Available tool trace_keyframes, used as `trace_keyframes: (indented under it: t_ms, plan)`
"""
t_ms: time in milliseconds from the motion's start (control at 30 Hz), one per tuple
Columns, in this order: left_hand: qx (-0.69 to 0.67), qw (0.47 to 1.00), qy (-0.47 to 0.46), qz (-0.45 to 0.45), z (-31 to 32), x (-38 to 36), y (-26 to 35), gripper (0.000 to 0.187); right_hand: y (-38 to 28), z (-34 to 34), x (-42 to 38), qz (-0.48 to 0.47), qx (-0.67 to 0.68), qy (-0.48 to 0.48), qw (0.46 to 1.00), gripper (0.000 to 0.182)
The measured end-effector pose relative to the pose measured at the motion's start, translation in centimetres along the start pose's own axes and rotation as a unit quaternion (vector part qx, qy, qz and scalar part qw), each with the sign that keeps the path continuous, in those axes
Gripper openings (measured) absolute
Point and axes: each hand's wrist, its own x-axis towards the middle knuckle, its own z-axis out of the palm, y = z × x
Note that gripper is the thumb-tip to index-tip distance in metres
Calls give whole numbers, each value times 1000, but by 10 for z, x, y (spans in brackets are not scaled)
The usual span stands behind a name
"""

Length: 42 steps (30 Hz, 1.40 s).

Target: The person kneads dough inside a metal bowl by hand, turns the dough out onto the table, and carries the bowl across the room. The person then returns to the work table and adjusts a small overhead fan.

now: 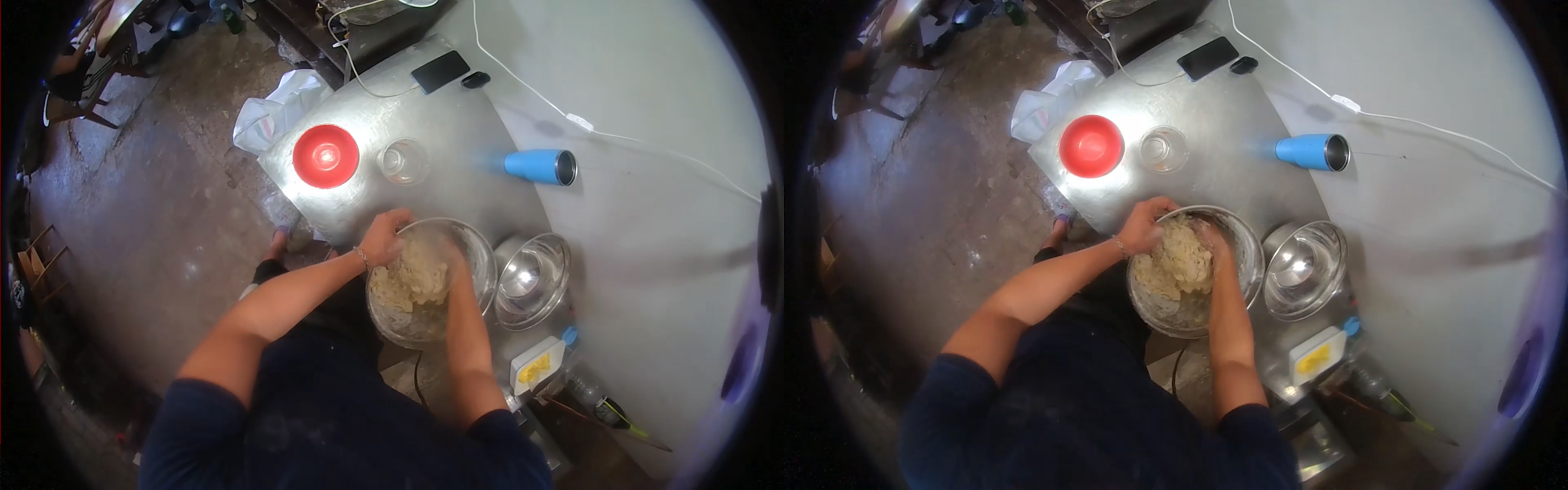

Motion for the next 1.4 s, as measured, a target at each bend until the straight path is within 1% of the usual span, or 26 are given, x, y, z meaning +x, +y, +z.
trace_keyframes:
  t_ms: [33, 100, 133, 200, 233, 267, 333, 433, 500, 567, 633, 700, 733, 767, 867, 933, 967, 1033, 1067, 1100, 1167, 1267, 1333, 1367, 1400]
  plan:
    - [-28, 998, -6, -48, -4, -2, 5, 37, -10, 7, 3, -26, -63, -30, 997, 46]
    - [-18, 999, 25, 27, 2, 3, -20, 37, -32, 19, -8, -74, -163, -72, 981, 48]
    - [-16, 997, 37, 66, 5, 1, -20, 37, -44, 25, -23, -96, -206, -87, 970, 49]
    - [-9, 1000, 18, 11, 8, -7, -11, 37, -48, 40, -50, -128, -292, -111, 941, 51]
    - [-7, 1000, 9, -17, 10, -13, -5, 37, -30, 49, -51, -131, -362, -138, 912, 46]
    - [-15, 1000, 13, 13, 11, -16, -7, 36, -19, 58, -57, -131, -430, -167, 877, 42]
    - [-28, 997, 18, 71, 12, -18, -23, 33, -2, 73, -92, -161, -498, -165, 836, 33]
    - [-48, 996, -11, 68, 17, -17, -32, 30, -8, 73, -170, -277, -449, -34, 849, 23]
    - [-53, 994, 4, 101, 22, -13, -39, 28, -4, 64, -195, -224, -453, -8, 863, 24]
    - [-39, 992, 14, 121, 26, -8, -43, 29, 18, 64, -200, -191, -464, 82, 861, 27]
    - [-4, 992, 17, 126, 26, -11, -33, 30, 80, 72, -175, -169, -472, 233, 833, 34]
    - [-5, 992, 8, 129, 26, -12, -30, 30, 113, 76, -154, -183, -532, 204, 801, 38]
    - [-2, 992, 6, 129, 25, -11, -28, 30, 100, 81, -151, -192, -559, 188, 785, 40]
    - [-9, 992, 3, 128, 24, -13, -26, 30, 89, 85, -148, -298, -492, 286, 767, 40]
    - [-25, 992, -4, 124, 29, -15, -26, 31, 93, 94, -128, -284, -469, 292, 784, 46]
    - [-29, 991, 1, 128, 29, -11, -32, 32, 85, 92, -107, -246, -480, 262, 801, 51]
    - [-2, 995, -12, 103, 28, -13, -35, 32, 84, 91, -100, -227, -485, 244, 808, 54]
    - [51, 996, -31, 60, 24, -13, -22, 32, 109, 86, -70, -327, -471, 285, 768, 59]
    - [45, 997, -31, 54, 24, -8, -20, 34, 126, 83, -50, -380, -460, 302, 744, 62]
    - [39, 998, -29, 46, 24, -7, -19, 36, 140, 81, -32, -385, -464, 297, 740, 62]
    - [38, 998, -26, 42, 26, -17, -22, 38, 162, 88, -24, -382, -472, 293, 739, 63]
    - [51, 995, -16, 83, 25, -9, -26, 40, 137, 84, -34, -330, -527, 267, 736, 59]
    - [44, 994, 1, 99, 27, -12, -30, 39, 130, 88, -46, -344, -483, 290, 751, 55]
    - [42, 994, 6, 101, 27, -12, -33, 36, 125, 88, -46, -355, -459, 299, 758, 54]
    - [40, 994, 10, 102, 27, -10, -36, 33, 110, 85, -51, -271, -462, 228, 813, 52]
